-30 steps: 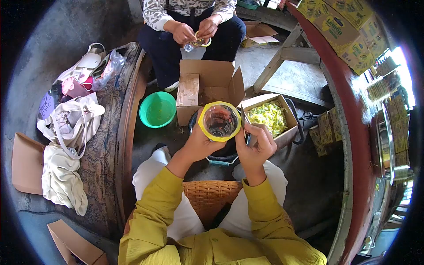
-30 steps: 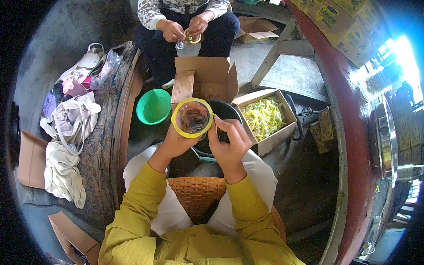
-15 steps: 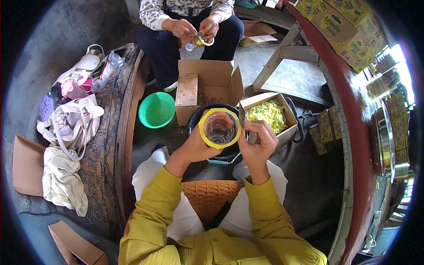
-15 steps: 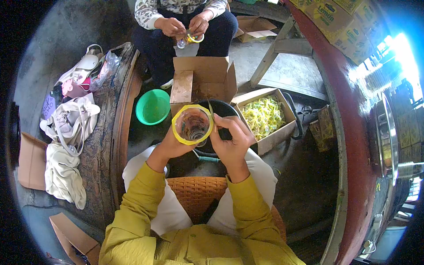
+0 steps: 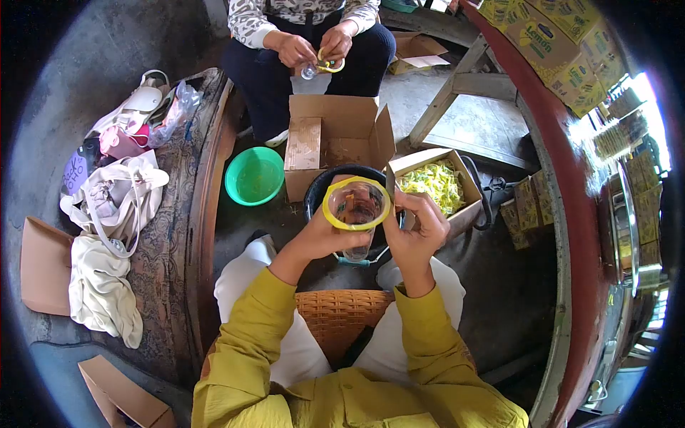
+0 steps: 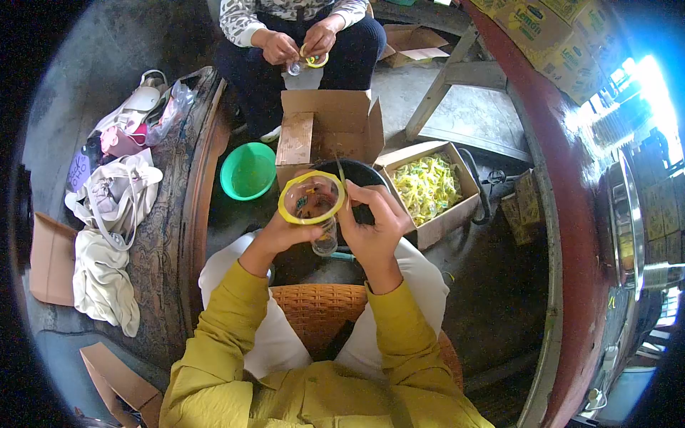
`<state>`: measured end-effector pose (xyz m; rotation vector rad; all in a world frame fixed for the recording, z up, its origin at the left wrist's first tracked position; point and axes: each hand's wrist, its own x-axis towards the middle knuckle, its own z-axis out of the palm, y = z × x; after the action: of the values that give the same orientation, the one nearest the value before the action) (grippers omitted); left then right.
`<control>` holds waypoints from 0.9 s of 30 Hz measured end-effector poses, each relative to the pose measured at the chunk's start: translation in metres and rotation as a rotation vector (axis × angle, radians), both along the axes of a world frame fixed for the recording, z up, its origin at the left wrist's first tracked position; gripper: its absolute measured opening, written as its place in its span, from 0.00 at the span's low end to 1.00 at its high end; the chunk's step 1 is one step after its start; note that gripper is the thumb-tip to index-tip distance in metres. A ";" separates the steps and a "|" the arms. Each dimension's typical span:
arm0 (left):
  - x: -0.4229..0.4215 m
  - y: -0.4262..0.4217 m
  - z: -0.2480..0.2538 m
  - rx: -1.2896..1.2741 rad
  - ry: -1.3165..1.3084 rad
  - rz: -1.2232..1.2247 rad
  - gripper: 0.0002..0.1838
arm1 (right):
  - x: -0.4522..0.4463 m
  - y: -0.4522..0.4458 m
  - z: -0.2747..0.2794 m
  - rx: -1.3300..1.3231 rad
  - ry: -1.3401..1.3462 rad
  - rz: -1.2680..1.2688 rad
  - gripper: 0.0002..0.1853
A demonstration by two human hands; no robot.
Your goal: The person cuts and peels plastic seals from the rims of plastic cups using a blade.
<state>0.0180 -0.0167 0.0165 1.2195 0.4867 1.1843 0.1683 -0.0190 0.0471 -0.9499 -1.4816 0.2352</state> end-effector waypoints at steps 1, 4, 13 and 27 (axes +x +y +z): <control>0.001 0.003 -0.007 -0.055 -0.076 -0.033 0.33 | -0.001 0.000 0.000 -0.008 0.023 -0.005 0.08; 0.001 0.006 -0.011 -0.205 -0.198 -0.137 0.27 | -0.002 0.001 -0.005 -0.070 0.132 0.028 0.07; 0.008 0.007 -0.010 -0.143 -0.145 0.015 0.27 | -0.007 -0.008 0.004 -0.007 0.040 -0.020 0.07; 0.010 0.006 0.003 0.097 -0.004 0.188 0.29 | -0.013 -0.012 0.006 0.089 -0.067 -0.080 0.09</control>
<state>0.0281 -0.0102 0.0191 1.2750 0.5551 1.3836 0.1551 -0.0306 0.0527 -0.9506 -1.4992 0.0791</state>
